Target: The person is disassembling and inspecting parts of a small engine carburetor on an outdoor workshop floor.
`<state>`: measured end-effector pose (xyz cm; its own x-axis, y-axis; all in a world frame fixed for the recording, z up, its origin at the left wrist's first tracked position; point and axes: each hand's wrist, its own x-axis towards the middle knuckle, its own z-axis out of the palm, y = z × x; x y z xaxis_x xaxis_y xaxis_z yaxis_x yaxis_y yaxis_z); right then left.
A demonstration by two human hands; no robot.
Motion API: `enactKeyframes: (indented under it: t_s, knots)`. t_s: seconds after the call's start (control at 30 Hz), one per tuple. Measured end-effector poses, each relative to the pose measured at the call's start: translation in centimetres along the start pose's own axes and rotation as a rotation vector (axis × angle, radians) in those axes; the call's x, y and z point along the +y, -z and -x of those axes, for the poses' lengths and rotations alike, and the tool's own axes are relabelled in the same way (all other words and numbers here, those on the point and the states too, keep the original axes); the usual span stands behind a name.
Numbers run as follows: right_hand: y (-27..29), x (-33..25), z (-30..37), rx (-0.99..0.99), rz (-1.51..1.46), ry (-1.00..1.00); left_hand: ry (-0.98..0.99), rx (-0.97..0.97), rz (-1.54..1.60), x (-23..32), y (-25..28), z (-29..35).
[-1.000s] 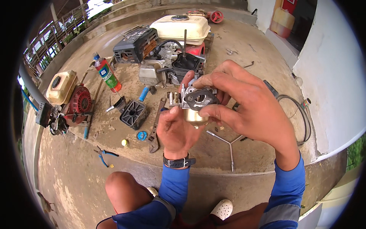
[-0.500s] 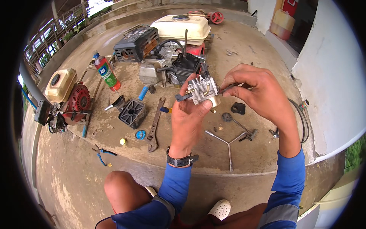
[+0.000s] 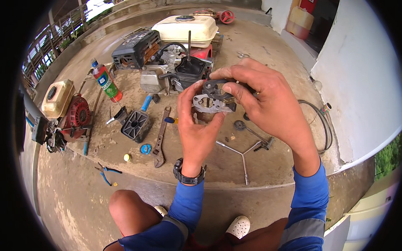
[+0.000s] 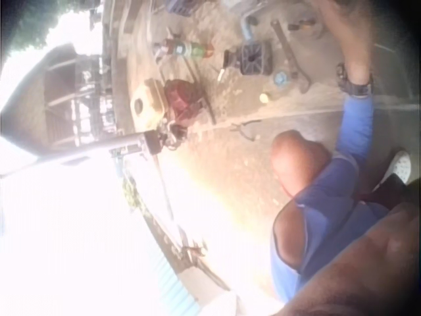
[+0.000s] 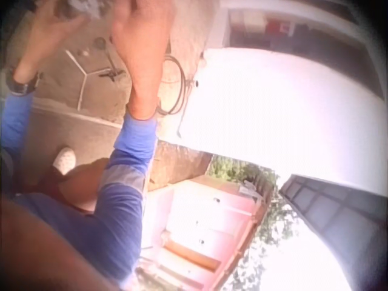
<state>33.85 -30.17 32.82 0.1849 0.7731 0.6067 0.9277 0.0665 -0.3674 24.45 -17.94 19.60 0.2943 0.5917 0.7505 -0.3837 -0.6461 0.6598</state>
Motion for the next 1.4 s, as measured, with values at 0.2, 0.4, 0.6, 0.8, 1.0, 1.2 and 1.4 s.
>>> enactKeyframes:
  t_s: [0.2,0.4,0.6,0.8,1.0,1.2,1.4]
  knots:
    - [-1.4,-0.6,0.1,0.04,0.035,0.078,0.037,0.029,-0.063,0.7,-0.2,0.2]
    - [-2.8,-1.0,0.6,0.042,0.101,0.087,0.038,0.041,-0.055,1.0,-0.2,0.3]
    - [-3.2,-0.9,0.6,0.092,0.21,0.114,0.055,0.057,-0.001,1.5,-0.1,0.3]
    - [-2.5,-0.8,0.8,0.017,0.233,0.181,0.031,0.054,-0.013,1.3,0.0,0.3]
    - [-2.5,-1.3,0.8,-0.004,0.262,0.215,0.058,0.052,0.037,1.0,-0.1,0.4]
    - [-2.7,-1.2,0.8,0.023,0.305,0.227,0.05,0.101,0.065,0.9,-0.4,0.5]
    - [-2.9,-1.8,0.7,0.043,0.317,0.226,0.01,0.146,0.046,0.8,-0.4,0.4]
